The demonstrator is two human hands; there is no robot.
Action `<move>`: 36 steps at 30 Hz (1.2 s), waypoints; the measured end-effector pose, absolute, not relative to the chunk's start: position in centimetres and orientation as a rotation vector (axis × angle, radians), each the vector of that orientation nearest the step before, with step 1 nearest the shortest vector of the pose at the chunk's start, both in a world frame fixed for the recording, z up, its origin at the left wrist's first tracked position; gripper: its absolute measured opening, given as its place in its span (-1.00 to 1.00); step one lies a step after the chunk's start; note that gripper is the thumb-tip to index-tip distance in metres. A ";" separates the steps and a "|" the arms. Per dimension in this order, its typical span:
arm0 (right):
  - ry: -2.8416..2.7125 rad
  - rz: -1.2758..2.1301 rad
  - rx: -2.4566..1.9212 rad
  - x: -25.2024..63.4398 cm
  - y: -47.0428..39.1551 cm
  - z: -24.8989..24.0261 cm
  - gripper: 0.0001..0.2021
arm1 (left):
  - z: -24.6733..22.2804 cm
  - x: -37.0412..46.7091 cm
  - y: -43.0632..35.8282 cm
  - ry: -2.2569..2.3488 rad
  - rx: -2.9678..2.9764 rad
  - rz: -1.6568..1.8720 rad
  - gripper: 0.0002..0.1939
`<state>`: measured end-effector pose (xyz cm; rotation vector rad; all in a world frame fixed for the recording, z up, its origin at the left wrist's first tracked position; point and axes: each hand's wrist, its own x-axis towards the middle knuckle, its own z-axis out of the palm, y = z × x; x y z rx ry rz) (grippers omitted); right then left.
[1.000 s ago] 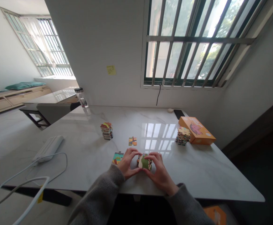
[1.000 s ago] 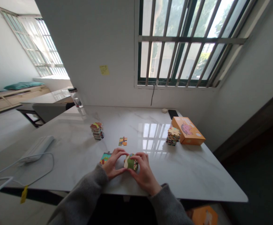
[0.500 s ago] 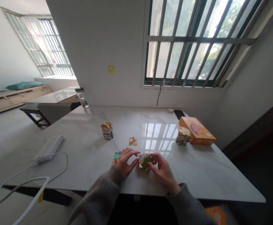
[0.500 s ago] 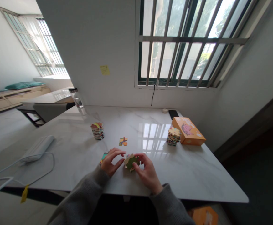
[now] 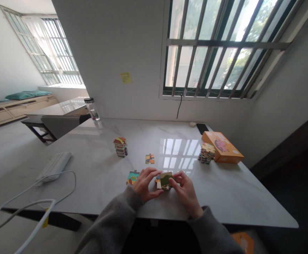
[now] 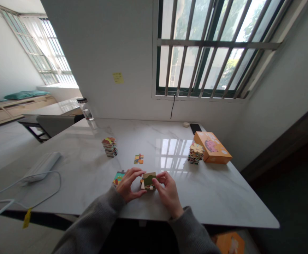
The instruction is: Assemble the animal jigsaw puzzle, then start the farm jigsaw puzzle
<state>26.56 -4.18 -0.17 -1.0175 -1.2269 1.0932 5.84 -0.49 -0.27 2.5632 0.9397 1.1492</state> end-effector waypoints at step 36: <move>-1.612 0.597 -1.080 26.7 -5.8 0.8 -0.86 | -0.1 1.8 15.2 1.842 2.545 0.463 -0.65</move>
